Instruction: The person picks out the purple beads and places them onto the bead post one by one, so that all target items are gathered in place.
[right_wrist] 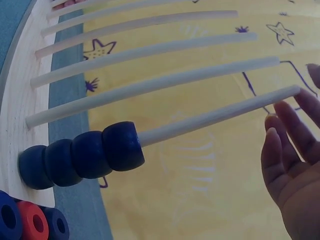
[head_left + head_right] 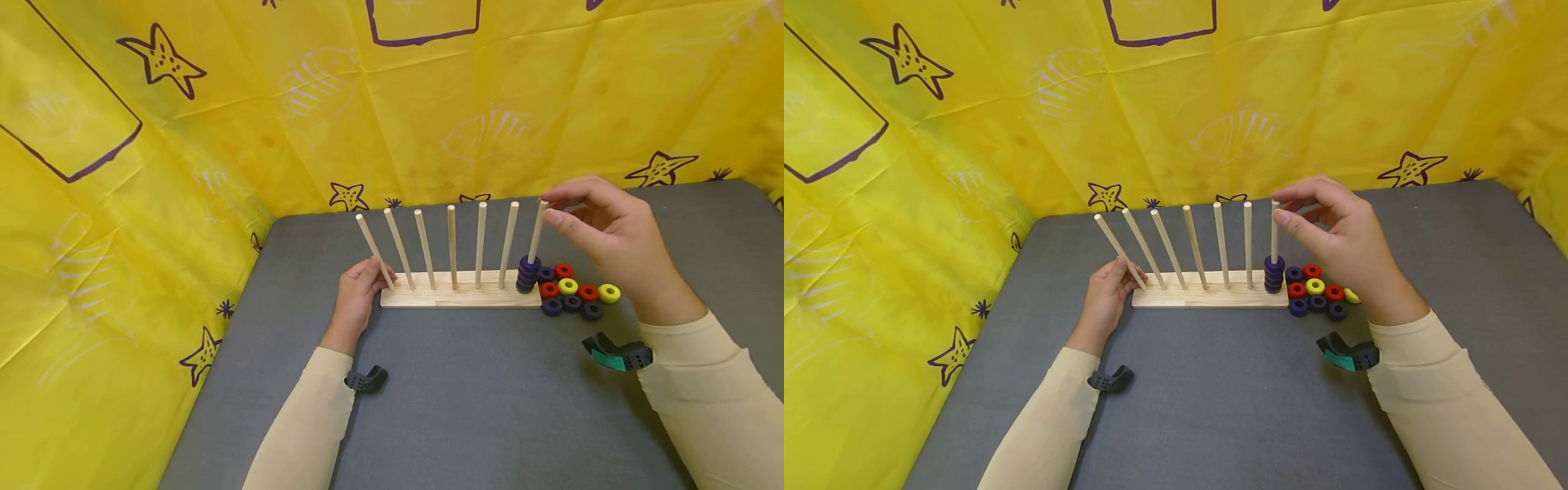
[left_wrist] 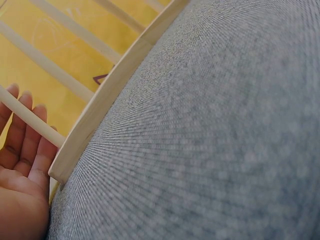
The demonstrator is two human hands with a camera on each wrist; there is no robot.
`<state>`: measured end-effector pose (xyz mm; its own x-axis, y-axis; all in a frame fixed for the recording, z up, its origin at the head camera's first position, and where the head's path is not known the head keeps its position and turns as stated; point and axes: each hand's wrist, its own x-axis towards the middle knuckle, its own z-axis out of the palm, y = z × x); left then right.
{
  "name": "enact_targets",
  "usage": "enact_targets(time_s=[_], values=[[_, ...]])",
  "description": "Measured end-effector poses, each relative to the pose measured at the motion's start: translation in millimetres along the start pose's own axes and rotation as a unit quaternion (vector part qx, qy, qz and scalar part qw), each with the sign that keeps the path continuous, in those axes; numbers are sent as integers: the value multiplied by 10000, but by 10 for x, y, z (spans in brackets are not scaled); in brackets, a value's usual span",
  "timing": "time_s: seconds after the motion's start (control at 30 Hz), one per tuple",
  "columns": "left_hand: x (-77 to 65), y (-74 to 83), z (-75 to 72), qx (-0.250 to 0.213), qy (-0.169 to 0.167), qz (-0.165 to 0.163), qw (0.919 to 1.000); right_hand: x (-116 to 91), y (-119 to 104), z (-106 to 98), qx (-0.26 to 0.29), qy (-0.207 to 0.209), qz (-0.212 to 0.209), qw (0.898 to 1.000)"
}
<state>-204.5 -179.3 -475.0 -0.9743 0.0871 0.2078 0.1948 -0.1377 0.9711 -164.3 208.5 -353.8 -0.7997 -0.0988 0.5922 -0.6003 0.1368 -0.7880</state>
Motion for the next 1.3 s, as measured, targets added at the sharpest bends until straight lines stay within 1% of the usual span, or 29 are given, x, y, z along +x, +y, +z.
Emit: enact_targets(time_s=[0.07,0.13,0.3,0.4,0.47,0.57,0.67,0.73,0.83,0.9,1.07,1.2,1.3], values=[[0,-5,-3,-21,-2,18,10000,-1,0,-4,294,-37,-34,9996],[0,-8,-5,-42,-2,38,10000,0,-10,-10,452,-80,-26,9989],[3,-24,-12,-40,10,62,10000,10,-33,-28,618,-143,110,9979],[3,-29,-10,-21,-6,44,10000,11,-9,-57,1074,-130,96,9941],[3,-33,-4,-79,-24,30,10000,9,10,-85,1421,-156,69,9897],[3,-32,5,-157,-44,10,9999,6,50,-124,2056,-288,27,9782],[5,-23,14,-188,-31,19,9998,8,94,-164,2453,-463,49,9683],[3,-16,14,-157,-25,16,9999,10,135,-189,2618,-546,29,9636],[3,-7,12,-81,6,10,10000,2,195,-219,2675,-639,23,9614],[1,-6,8,-31,25,10,10000,-15,230,-231,2623,-689,57,9625],[1,-5,5,4,24,7,10000,-83,289,-242,2215,-761,333,9716],[-5,1,6,-42,8,8,10000,-141,339,-222,1971,-790,583,9755],[-8,3,6,-112,26,-3,9999,-176,371,-202,1783,-737,817,9778]])
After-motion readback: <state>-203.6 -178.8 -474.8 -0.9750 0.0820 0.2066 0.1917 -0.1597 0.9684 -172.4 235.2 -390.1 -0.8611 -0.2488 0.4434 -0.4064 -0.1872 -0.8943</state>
